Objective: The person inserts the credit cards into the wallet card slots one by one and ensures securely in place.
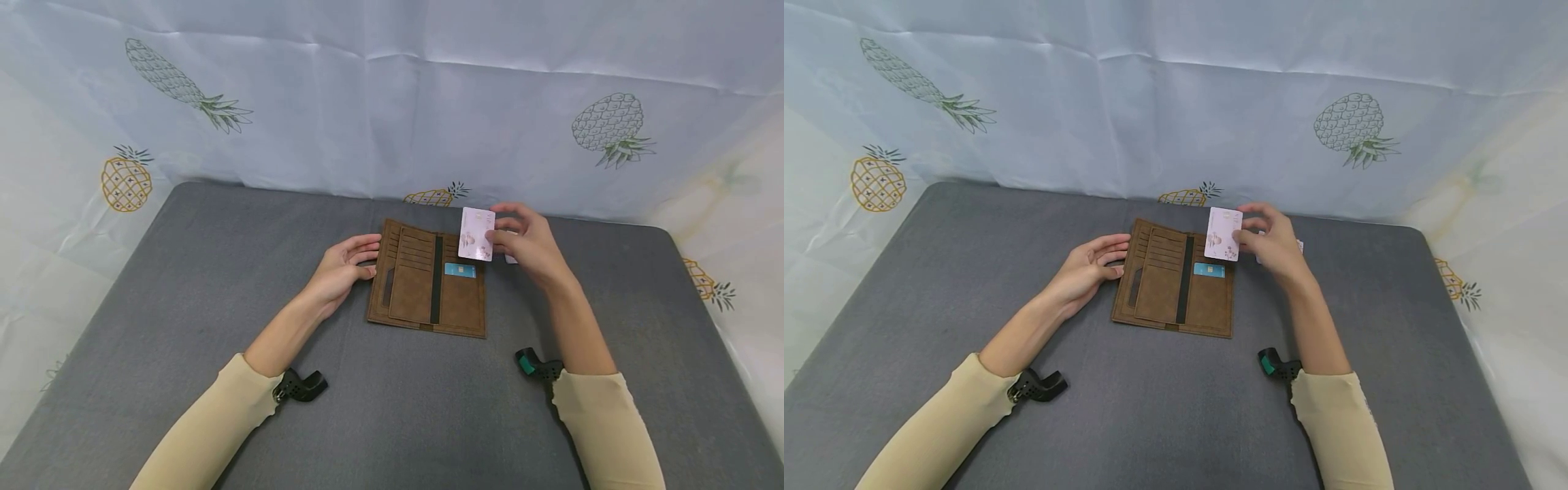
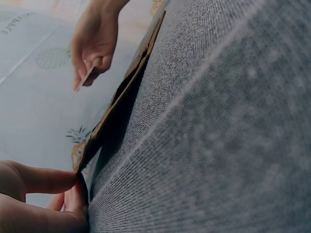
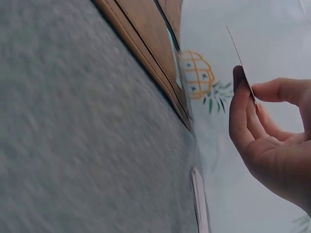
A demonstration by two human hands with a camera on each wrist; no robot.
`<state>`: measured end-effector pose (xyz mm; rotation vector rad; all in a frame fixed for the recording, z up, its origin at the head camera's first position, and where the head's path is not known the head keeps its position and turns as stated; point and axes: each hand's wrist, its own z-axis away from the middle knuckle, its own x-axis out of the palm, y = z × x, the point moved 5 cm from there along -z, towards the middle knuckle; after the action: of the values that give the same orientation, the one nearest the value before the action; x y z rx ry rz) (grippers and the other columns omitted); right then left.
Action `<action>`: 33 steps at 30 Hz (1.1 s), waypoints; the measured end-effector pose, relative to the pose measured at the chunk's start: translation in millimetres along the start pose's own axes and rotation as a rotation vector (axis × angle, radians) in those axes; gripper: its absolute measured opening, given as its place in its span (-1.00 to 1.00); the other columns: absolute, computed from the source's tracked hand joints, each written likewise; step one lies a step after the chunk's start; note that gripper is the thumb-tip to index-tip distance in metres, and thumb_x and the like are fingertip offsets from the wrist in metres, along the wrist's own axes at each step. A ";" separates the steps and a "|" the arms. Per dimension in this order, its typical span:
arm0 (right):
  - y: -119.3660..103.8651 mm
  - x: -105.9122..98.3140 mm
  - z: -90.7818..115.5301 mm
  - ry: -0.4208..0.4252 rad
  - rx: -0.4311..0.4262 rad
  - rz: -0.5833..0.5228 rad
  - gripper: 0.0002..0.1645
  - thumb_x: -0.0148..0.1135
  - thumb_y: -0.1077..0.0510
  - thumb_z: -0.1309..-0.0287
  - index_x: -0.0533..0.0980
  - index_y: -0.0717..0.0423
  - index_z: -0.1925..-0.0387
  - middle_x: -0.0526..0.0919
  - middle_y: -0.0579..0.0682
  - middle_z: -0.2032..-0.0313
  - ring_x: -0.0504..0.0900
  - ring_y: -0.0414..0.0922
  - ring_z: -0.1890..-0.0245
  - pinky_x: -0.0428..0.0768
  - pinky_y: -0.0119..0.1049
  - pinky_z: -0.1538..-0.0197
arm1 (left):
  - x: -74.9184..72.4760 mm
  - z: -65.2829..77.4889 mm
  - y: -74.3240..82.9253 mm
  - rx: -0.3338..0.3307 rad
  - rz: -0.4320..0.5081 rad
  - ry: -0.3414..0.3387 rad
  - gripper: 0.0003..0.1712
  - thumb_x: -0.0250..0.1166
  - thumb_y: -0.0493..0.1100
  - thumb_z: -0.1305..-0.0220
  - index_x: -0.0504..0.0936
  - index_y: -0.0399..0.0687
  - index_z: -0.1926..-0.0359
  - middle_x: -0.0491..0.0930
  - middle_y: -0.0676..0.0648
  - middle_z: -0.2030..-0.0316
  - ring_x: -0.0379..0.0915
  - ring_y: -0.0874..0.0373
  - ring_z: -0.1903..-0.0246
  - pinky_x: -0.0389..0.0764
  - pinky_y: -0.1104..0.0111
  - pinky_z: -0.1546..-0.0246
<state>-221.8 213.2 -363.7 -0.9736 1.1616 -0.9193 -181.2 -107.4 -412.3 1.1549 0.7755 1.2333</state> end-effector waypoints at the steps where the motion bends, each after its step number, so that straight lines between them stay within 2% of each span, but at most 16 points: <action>1: -0.3 2.3 -0.2 0.005 -0.004 -0.006 -0.38 0.30 0.31 -0.44 0.38 0.20 -0.45 0.72 -0.23 0.16 0.74 -0.30 0.19 0.79 -0.44 0.06 | 0.3 0.0 -0.1 0.001 0.000 0.000 -0.16 0.10 -0.66 -0.35 0.36 -0.15 -0.60 0.37 -0.19 -0.54 0.34 0.00 -0.50 0.64 0.46 -0.15; 11: -1.2 18.9 -1.1 -0.005 -0.009 -0.067 -0.46 0.28 0.37 -0.42 0.40 0.27 -0.37 0.75 -0.22 0.21 0.78 -0.28 0.22 0.82 -0.40 0.06 | 1.6 -0.9 -0.1 0.001 0.000 -0.003 -0.16 0.10 -0.67 -0.35 0.37 -0.14 -0.59 0.38 -0.19 -0.53 0.35 0.00 -0.49 0.64 0.45 -0.15; 23: -0.8 36.0 -0.2 -0.050 0.004 -0.116 -0.62 0.23 0.38 -0.46 0.42 0.18 -0.22 0.79 -0.16 0.30 0.82 -0.22 0.26 0.86 -0.17 -0.02 | 2.2 -0.7 -1.1 -0.009 -0.014 -0.002 -0.16 0.11 -0.67 -0.35 0.38 -0.14 -0.59 0.39 -0.20 -0.52 0.36 -0.01 -0.48 0.65 0.46 -0.13; 33: -2.1 47.1 0.4 -0.097 -0.004 -0.135 -0.60 0.24 0.42 -0.43 0.35 0.25 -0.20 0.69 -0.10 0.29 0.85 -0.23 0.30 0.85 -0.24 0.01 | 4.8 2.9 0.2 -0.011 -0.041 -0.003 -0.17 0.14 -0.64 -0.36 0.36 -0.13 -0.60 0.37 -0.20 -0.54 0.34 -0.06 -0.51 0.62 0.41 -0.18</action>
<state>-213.9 168.3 -375.8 -1.0987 1.0263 -0.9664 -177.5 -103.4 -410.6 1.1260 0.7859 1.2000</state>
